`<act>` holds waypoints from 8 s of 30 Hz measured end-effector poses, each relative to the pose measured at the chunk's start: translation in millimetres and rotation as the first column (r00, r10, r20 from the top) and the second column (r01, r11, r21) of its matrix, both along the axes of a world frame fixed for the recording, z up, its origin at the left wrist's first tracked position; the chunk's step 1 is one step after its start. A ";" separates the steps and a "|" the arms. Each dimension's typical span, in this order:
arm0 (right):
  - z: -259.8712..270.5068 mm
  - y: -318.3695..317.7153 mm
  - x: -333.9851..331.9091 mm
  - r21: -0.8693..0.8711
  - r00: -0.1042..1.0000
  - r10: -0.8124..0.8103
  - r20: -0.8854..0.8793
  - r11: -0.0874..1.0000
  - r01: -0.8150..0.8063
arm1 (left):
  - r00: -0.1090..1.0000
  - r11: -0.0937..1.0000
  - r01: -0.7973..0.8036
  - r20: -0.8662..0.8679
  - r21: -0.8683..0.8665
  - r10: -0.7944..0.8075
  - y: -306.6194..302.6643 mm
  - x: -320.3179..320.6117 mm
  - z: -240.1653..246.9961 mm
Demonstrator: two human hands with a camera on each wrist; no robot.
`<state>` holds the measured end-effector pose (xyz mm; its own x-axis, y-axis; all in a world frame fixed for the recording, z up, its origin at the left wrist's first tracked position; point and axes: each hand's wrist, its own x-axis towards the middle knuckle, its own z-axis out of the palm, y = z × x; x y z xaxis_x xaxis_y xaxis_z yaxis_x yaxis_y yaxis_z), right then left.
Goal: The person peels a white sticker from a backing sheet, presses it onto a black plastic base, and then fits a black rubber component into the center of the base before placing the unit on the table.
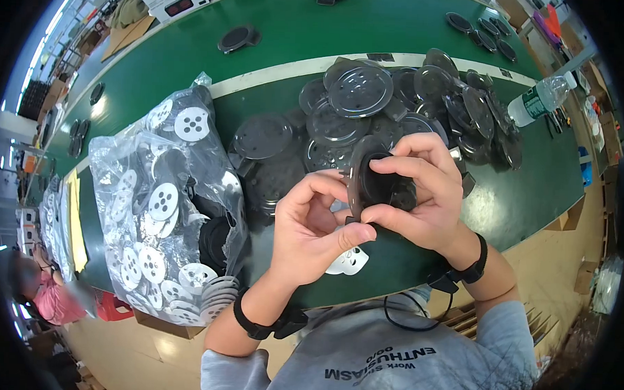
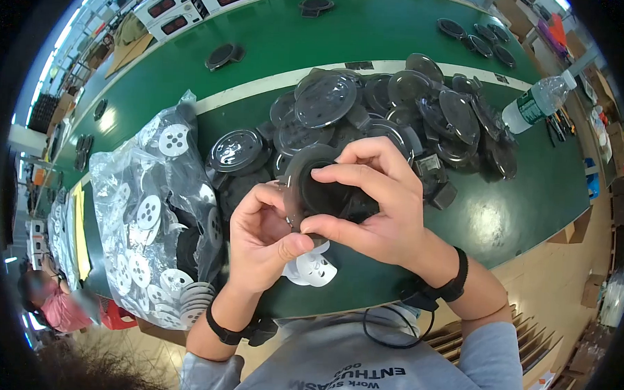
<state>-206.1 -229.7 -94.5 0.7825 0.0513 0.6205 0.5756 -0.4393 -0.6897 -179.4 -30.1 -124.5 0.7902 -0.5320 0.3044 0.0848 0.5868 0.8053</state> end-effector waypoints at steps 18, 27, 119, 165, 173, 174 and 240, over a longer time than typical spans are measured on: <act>-1.7 11.9 -4.2 0.241 0.992 0.066 -0.109 0.970 -0.038 | 0.900 0.839 -0.426 0.066 0.339 0.431 -5.2 -2.1 9.5; -9.6 15.0 -5.4 0.573 0.929 0.195 -0.315 0.819 0.022 | 0.864 0.729 -0.491 0.159 0.477 0.478 -4.2 -10.2 11.3; -2.1 6.3 -4.3 0.189 0.984 0.130 0.123 0.970 -0.152 | 0.348 0.662 -0.749 0.863 0.021 0.367 12.6 5.8 33.8; 1.8 22.9 -23.9 0.222 0.987 0.159 -0.034 0.964 -0.148 | 0.836 0.591 -0.444 0.074 0.673 0.544 19.3 214.3 62.0; 2.8 22.9 -24.3 0.187 0.984 0.168 -0.056 0.970 -0.155 | 0.769 0.072 -0.624 0.627 0.778 -0.125 135.1 106.7 132.2; 3.4 23.8 -25.0 0.164 0.984 0.170 -0.044 0.973 -0.161 | 0.832 -0.045 -0.546 0.536 0.836 -0.144 144.0 82.5 135.9; -0.1 11.5 -12.4 0.187 1.000 -0.003 -0.027 0.982 0.008 | 0.967 0.913 -0.242 0.160 0.330 0.199 6.7 3.8 11.0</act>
